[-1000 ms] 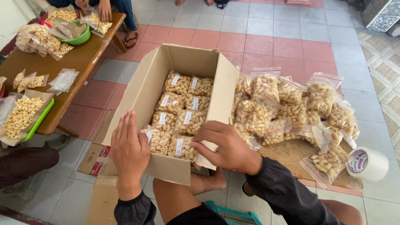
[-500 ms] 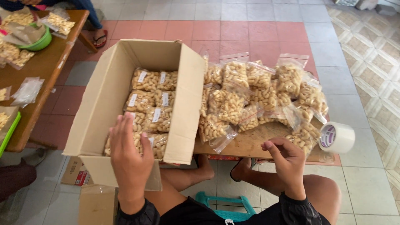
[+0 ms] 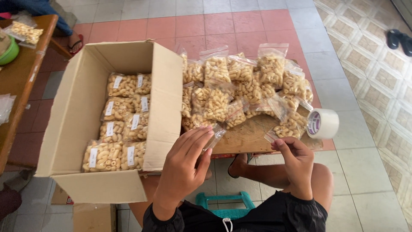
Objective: Packing small plastic bags of snacks into a large cardboard box for shipment.
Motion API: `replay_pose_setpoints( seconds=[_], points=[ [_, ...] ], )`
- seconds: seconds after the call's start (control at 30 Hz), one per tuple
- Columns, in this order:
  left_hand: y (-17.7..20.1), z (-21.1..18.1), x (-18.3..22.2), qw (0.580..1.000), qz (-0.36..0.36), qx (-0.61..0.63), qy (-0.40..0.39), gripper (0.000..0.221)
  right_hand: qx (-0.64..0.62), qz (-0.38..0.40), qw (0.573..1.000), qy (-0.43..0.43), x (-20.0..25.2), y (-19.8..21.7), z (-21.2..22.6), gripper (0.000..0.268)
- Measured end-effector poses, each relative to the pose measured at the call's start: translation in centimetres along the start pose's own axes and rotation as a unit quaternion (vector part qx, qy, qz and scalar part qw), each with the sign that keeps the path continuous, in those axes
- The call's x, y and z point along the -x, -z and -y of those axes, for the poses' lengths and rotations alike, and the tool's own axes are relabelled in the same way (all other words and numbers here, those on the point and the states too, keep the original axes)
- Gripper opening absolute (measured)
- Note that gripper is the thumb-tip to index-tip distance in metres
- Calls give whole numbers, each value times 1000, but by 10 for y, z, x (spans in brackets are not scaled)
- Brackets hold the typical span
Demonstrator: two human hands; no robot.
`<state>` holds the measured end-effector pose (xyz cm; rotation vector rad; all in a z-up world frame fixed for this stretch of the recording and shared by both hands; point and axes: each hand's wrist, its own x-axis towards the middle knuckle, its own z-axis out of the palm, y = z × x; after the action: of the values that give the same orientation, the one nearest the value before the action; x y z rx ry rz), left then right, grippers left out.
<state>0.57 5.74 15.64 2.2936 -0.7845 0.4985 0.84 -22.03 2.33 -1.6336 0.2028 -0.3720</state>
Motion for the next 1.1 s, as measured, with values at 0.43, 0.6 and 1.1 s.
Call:
replay_pose_setpoints(
  seconds=[0.43, 0.6, 1.1],
  points=[
    [-42, 2, 20, 995, 46, 77, 31, 26, 426, -23, 904, 3, -17, 38, -63, 45],
    [-58, 2, 22, 993, 69, 96, 26, 26, 502, 82, 858, -70, -12, 33, -74, 60],
    [-73, 7, 22, 979, 96, 164, 75, 27, 323, -106, 910, 239, -8, 29, -43, 7]
  ],
)
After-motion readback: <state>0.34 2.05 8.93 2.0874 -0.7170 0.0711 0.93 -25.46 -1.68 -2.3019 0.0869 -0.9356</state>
